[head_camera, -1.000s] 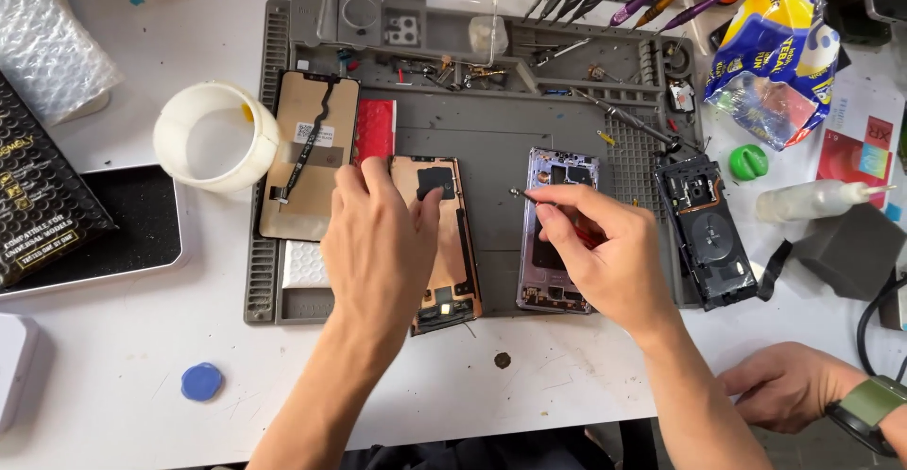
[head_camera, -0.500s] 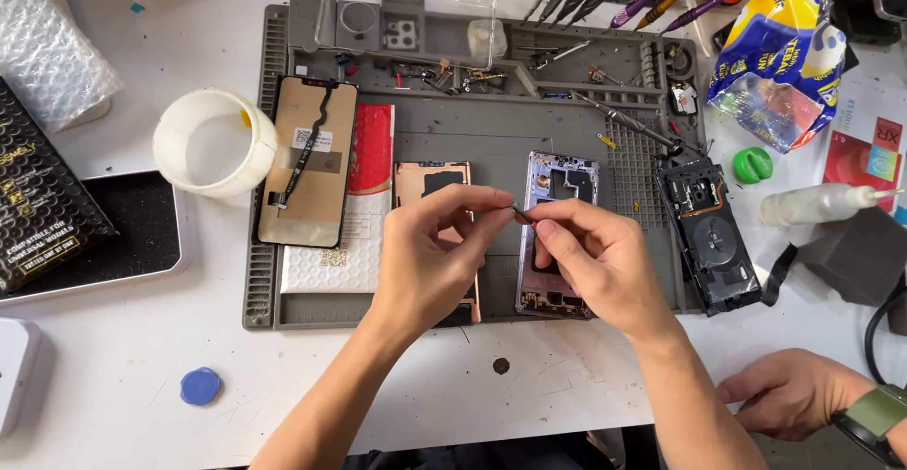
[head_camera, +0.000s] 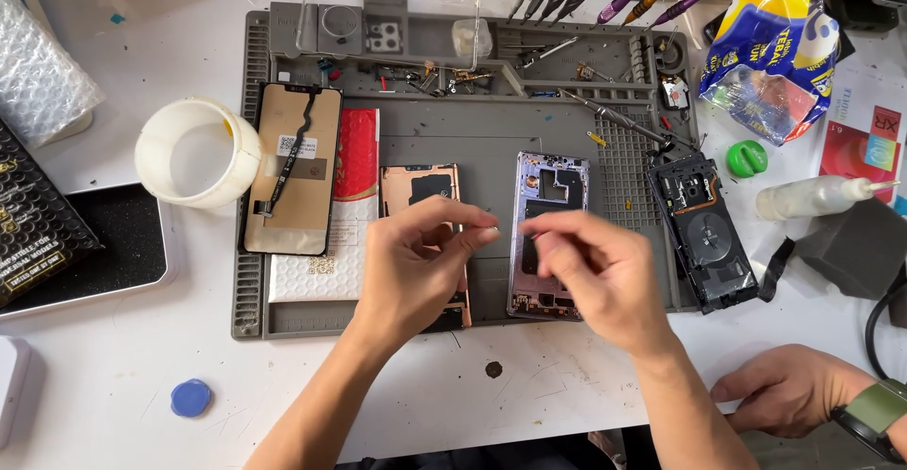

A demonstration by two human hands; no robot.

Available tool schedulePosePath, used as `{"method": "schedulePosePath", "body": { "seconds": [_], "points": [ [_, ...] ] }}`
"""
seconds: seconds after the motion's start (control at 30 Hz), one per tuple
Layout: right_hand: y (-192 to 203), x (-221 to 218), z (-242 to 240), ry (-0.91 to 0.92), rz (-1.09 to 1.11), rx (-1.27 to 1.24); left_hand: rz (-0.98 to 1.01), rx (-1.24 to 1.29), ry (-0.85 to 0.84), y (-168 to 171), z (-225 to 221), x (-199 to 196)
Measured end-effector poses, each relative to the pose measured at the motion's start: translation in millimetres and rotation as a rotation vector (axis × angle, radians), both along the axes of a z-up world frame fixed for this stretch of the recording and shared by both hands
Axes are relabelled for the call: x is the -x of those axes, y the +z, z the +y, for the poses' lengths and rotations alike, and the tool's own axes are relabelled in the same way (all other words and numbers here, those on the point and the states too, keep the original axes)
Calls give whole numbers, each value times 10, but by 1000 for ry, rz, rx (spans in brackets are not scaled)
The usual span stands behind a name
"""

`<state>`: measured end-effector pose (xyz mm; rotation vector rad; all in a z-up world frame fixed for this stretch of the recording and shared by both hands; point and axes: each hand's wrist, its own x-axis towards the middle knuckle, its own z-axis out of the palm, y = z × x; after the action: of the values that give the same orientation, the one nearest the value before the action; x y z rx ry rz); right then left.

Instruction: The person is disassembling a mobile phone, removing the old screen components and preparing the frame for a new screen installation.

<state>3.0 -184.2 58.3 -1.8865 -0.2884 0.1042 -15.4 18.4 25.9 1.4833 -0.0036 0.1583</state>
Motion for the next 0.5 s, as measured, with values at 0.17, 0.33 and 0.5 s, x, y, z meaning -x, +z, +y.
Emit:
{"method": "schedulePosePath", "body": {
  "seconds": [0.17, 0.33, 0.5],
  "points": [
    [-38, -5, -122, -93, 101, -96, -79, 0, 30, 89, -37, -8],
    [-277, 87, -86, -22, 277, -247, -233, -88, 18, 129, -160, 48],
    [-454, 119, -103, 26, 373, -351, -259, -109, 10, 64, -147, 75]
  ]
}}
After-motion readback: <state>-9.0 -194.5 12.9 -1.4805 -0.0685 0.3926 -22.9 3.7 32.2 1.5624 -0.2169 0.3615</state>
